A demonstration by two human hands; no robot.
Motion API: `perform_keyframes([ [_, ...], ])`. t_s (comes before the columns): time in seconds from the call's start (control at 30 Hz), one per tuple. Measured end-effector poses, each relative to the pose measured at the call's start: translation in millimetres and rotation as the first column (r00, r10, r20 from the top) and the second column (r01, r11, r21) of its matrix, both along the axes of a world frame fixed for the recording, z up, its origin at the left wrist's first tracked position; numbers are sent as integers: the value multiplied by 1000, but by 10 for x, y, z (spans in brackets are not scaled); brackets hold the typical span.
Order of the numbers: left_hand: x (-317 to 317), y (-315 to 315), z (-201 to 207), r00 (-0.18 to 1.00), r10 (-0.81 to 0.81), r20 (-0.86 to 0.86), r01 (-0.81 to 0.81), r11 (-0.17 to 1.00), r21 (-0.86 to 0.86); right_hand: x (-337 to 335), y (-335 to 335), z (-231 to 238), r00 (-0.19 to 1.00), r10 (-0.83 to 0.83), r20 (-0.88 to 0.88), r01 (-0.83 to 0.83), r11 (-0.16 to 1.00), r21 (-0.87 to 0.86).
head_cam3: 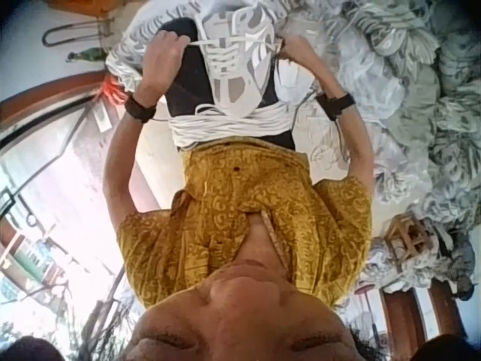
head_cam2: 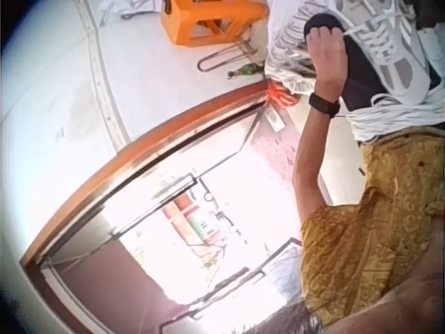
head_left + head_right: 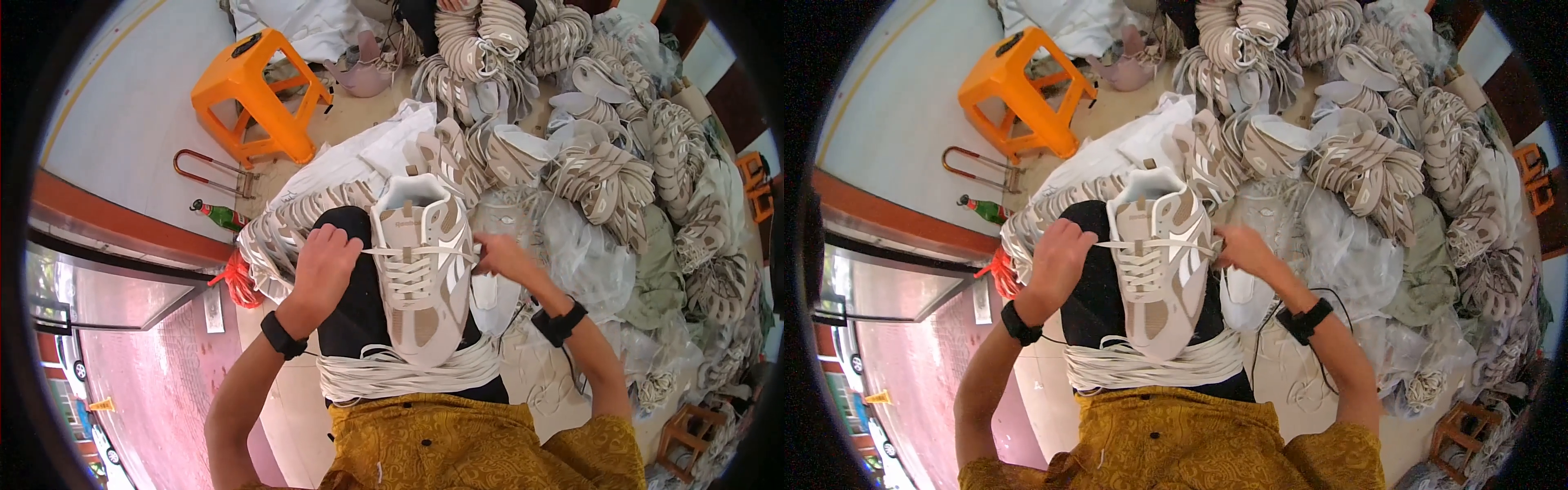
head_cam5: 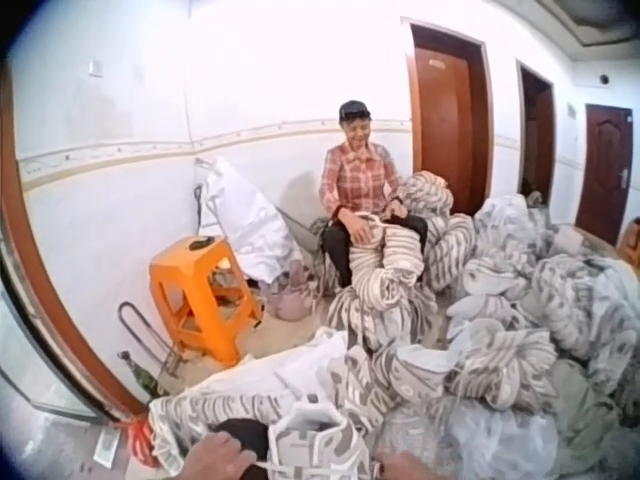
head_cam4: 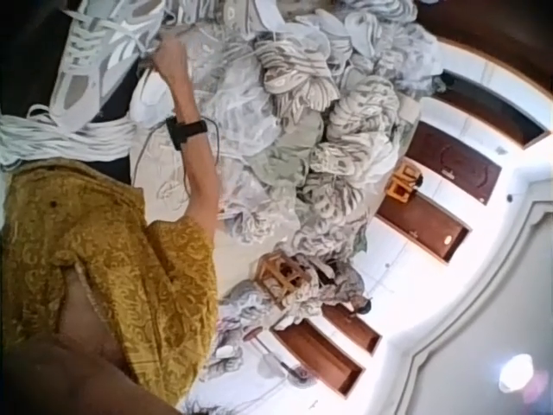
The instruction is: The recorder is lacing a shoe while sitting on the floor surrounded by shoe components.
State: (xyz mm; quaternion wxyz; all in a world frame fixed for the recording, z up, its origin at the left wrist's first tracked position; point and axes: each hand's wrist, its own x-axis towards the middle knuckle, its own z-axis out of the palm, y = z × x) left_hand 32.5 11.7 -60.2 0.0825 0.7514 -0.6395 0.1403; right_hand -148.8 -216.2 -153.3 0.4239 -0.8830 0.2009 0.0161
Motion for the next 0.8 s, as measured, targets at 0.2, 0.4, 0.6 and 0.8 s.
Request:
perform_keyframes([
  [0.2,-192,31,77,974,124,190,-149,981,125,-85,-32,-325,961,-240,-139,273,732,624],
  [0.4,-88,-12,-40,112,126,-986,-287,954,89,-248,-344,0,694,-671,261,31,390,920],
  [0.6,250,157,-47,-300,-566,-768,-540,765,-352,-759,-995,103,425,-855,297,-191,236,953],
  [0.8,1549,1618,97,306,-79,-949,-623,737,-262,-1895,-1983,80,305,-848,434,-36,446,894],
])
